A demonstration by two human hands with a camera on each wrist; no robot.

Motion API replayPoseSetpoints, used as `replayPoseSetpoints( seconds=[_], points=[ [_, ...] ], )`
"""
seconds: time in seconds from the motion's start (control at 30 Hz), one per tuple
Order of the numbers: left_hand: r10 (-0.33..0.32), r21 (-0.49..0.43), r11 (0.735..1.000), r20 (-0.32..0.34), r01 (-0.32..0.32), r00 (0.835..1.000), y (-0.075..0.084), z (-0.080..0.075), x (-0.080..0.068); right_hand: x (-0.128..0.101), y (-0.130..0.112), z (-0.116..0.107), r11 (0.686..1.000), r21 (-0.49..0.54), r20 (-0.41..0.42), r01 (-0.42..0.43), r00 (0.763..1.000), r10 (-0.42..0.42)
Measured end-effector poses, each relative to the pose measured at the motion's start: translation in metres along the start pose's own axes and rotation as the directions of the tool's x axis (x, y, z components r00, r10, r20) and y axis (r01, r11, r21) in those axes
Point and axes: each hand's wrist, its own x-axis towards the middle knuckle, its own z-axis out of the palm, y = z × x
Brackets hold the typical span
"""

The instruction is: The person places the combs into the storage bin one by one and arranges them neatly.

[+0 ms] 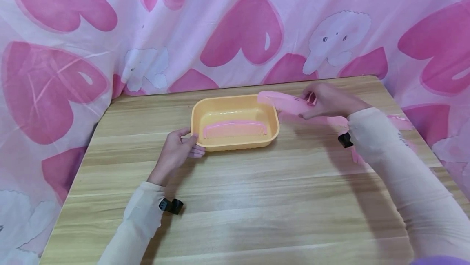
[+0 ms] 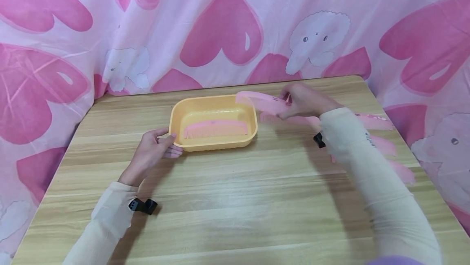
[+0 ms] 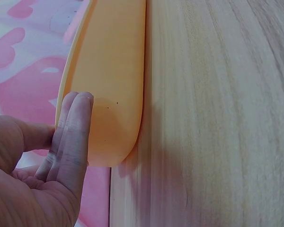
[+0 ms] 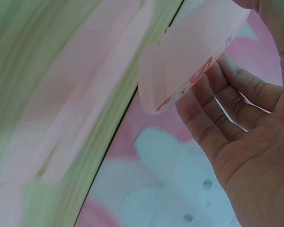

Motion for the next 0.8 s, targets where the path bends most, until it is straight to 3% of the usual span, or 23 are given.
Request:
replayPoseSetpoints(
  seconds=[0.43,0.8],
  points=[
    [-0.010,-0.001,1.000,-0.002,0.010,1.000,0.001,0.000,-0.001,0.047,-0.049,0.019,0.988,0.047,0.052,0.147,0.988,-0.149],
    [-0.008,-0.013,1.000,-0.007,0.008,1.000,0.002,0.001,-0.001,0.068,-0.084,0.035,0.985,0.040,0.143,0.166,0.975,-0.170]
  ],
)
